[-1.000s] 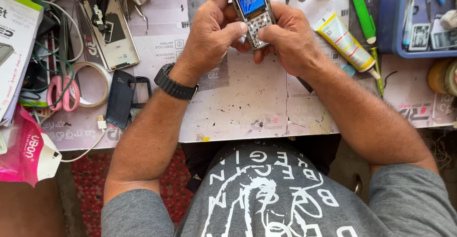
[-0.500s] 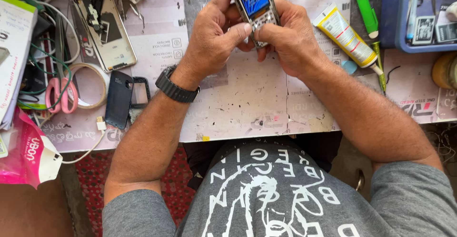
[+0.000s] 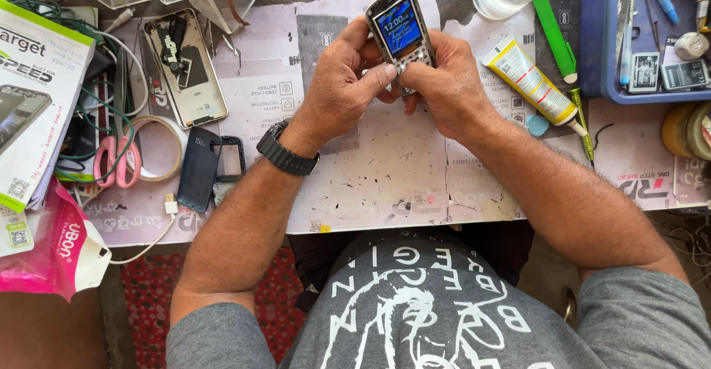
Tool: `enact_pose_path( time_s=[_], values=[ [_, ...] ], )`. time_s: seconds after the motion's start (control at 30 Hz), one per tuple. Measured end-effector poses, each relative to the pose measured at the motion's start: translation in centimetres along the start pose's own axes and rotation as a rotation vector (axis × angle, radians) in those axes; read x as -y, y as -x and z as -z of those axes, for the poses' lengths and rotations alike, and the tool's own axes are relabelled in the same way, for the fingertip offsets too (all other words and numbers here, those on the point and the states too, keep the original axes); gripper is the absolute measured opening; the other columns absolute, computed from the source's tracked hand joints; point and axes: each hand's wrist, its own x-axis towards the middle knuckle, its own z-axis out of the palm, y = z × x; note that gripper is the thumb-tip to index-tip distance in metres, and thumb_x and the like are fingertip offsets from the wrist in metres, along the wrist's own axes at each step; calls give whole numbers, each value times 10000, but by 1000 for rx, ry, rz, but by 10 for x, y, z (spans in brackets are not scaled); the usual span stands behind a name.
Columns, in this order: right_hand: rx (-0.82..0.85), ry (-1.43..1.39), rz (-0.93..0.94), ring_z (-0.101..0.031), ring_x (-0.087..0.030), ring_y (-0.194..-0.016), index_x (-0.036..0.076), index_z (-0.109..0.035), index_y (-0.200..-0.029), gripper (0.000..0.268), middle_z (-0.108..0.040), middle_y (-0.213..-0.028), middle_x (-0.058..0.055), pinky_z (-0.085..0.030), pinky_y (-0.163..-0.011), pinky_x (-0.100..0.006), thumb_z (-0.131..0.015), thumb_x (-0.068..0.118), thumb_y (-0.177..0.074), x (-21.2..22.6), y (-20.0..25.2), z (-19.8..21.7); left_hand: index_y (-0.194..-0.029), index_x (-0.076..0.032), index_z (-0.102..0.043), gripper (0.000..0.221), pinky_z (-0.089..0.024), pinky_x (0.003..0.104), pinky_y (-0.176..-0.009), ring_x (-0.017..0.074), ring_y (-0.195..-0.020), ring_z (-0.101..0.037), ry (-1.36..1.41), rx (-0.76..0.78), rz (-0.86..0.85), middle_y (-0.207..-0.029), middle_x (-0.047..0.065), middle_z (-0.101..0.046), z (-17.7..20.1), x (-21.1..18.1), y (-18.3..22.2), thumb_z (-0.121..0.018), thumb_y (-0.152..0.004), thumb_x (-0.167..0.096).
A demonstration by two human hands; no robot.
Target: The person cleans a small black phone battery with a green pen and a toothbrush, then inserts it into a silver feature phone. The person presses buttons on the phone to turn it on and navigate the menu.
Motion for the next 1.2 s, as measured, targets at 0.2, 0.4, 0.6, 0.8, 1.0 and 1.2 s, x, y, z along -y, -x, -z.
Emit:
enact_pose_path(
  time_s=[0.2, 0.4, 0.6, 0.8, 1.0, 1.2],
  values=[
    [71, -61, -20, -708, -165, -768, -30, -630, -1087, 273, -700, -914, -100, -572, -531, -267, -560, 18, -828, 1, -3, 5, -1455, -10, -428, 463, -707, 278, -804, 144, -1049, -756, 83, 34, -49, -1249, 140, -706, 4, -1, -1, -598, -1025, 2],
    [141, -118, -28, -718, -179, -791, -59, -624, -1110, 309, -704, -937, -127, -610, -559, -297, -500, 23, -839, 1, -8, 12, -1397, -25, -480, 398, -702, 263, -695, 136, -889, -769, -6, 24, -71, -1131, 137, -743, 7, 2, -3, -591, -1014, -8],
    [131, -51, 14, -708, -159, -796, -53, -613, -1132, 298, -689, -946, -111, -608, -560, -284, -572, 16, -845, -2, -6, 11, -1447, -21, -456, 445, -717, 275, -751, 156, -966, -778, 22, 42, -93, -1197, 155, -731, 10, 9, -1, -601, -1027, -5],
    [93, -6, 30, -697, -136, -762, -36, -637, -1098, 262, -690, -917, -90, -591, -538, -264, -600, 28, -847, 0, -4, 10, -1454, -31, -451, 439, -717, 270, -745, 164, -962, -782, -6, 40, -87, -1223, 157, -731, 7, 10, -1, -608, -1044, -28],
    [13, -1, 18, -655, -115, -686, -23, -657, -1025, 172, -674, -847, -71, -534, -485, -245, -629, 41, -867, 0, -5, 4, -1446, -36, -437, 442, -704, 258, -720, 142, -921, -767, -4, 26, -72, -1196, 145, -730, 1, 5, 1, -584, -1031, -1],
    [-38, 31, 36, -649, -118, -659, -21, -653, -984, 157, -679, -812, -67, -524, -463, -247, -610, 30, -843, -7, -6, 0, -1413, -16, -467, 418, -691, 260, -718, 125, -879, -738, 61, -1, -2, -1164, 141, -726, -2, 1, 0, -584, -1013, 16]
  ],
)
